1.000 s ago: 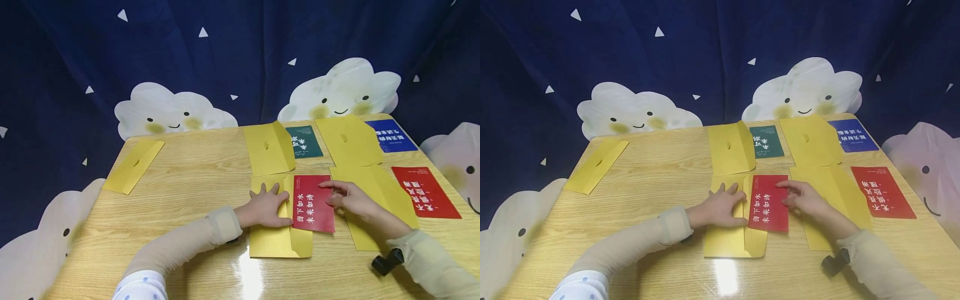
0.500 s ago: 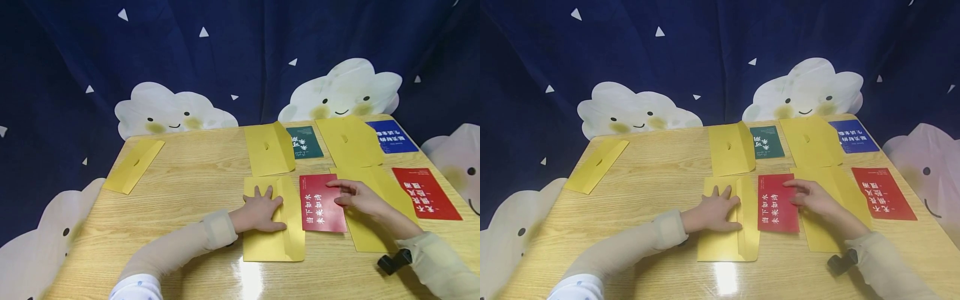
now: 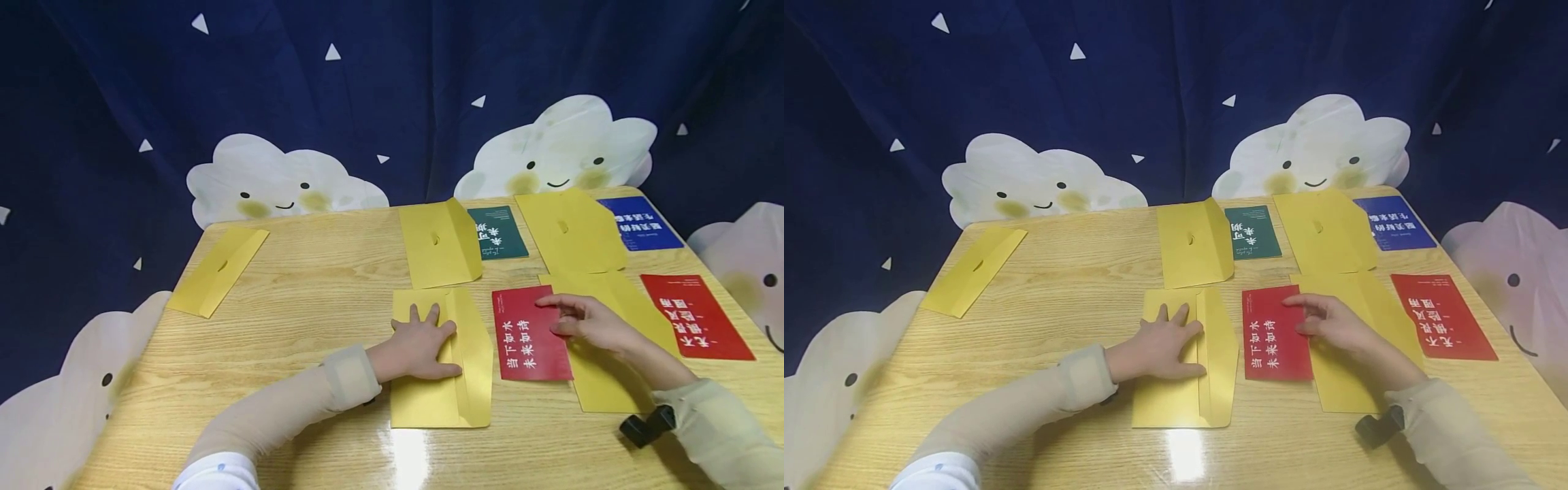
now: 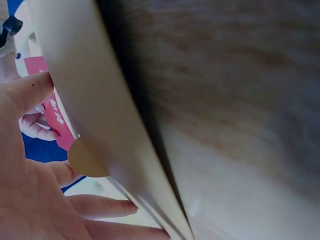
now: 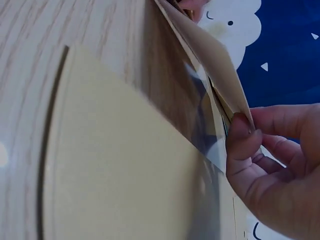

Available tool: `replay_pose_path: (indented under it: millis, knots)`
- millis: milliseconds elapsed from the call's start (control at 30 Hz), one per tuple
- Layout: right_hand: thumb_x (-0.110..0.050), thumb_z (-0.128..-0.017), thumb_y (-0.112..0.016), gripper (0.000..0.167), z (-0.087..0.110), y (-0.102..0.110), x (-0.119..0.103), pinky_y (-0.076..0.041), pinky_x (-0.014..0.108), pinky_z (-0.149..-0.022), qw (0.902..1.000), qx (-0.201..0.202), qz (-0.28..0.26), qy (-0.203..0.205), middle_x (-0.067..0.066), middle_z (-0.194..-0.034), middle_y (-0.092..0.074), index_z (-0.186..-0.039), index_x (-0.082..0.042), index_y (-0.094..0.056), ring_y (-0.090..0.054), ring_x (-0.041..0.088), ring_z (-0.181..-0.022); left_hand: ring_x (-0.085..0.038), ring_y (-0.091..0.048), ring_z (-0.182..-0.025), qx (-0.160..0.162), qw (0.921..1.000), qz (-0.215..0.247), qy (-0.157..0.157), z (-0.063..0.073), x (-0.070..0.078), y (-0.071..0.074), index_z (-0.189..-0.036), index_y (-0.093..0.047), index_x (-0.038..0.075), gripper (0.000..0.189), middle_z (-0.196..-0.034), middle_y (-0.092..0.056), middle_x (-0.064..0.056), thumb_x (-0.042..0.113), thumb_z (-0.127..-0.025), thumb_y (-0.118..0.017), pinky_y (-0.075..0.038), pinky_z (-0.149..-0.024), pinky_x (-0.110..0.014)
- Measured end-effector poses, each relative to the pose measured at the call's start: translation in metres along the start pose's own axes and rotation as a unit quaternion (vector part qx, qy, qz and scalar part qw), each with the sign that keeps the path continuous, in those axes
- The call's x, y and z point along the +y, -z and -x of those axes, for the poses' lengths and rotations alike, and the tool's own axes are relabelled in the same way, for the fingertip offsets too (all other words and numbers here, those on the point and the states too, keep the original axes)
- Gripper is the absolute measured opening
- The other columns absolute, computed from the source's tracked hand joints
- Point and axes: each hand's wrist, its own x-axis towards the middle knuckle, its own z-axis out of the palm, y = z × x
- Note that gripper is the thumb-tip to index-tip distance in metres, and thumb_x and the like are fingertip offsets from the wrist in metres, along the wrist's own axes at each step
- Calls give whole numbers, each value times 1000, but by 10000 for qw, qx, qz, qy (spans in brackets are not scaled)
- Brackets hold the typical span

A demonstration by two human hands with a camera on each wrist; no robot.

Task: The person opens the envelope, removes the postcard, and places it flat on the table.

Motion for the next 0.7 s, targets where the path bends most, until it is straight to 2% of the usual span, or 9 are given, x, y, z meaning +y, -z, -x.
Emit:
replay_pose_path:
  millis: [100,167,267,367,533,700]
  knots:
    - [2,-81,-60,42,-3,-4,-1,-45,25,-53,9977,122,649,142,15,-89,-51,-121,6,-52,-49,19,-70,-57,-30,-119,34,10000,4,6,0,1,0,-123,-46,21,61,-141,-30,-22,62,-79,-54,-38,-71,-69]
    - [1,-78,-64,40,-4,-8,-3,-45,26,-56,9913,287,1263,234,15,-91,-54,-117,5,-56,-50,20,-71,-57,-30,-118,53,10000,-2,10,0,1,0,-123,-46,21,61,-141,-30,-22,62,-79,-54,-38,-71,-70]
    - [-1,-75,-69,40,-5,-14,-6,-46,29,-60,9742,541,2171,291,13,-91,-59,-114,4,-59,-52,21,-74,-58,-30,-118,73,10000,-30,3,0,2,0,-124,-45,22,62,-141,-30,-22,63,-79,-53,-38,-71,-69]
    - [-3,-73,-72,43,-6,-18,-9,-44,30,-59,9553,707,2850,334,11,-84,-60,-113,7,-59,-53,19,-69,-57,-30,-118,90,9999,-83,-19,0,2,-2,-126,-44,23,63,-141,-31,-22,63,-78,-53,-39,-70,-69]
    - [-9,-71,-75,51,-5,-24,-15,-37,28,-54,9300,860,3555,356,7,-75,-57,-116,7,-57,-47,17,-63,-56,-30,-119,121,9998,-146,-70,0,1,-3,-131,-40,24,66,-142,-30,-22,63,-79,-53,-38,-72,-69]
    - [-12,-72,-75,50,-4,-26,-22,-31,28,-51,9145,1000,3894,456,4,-69,-52,-116,5,-58,-42,16,-59,-51,-35,-119,434,9988,-89,-191,4,-3,-1,-132,-39,22,64,-141,-32,-19,59,-82,-53,-39,-76,-66]
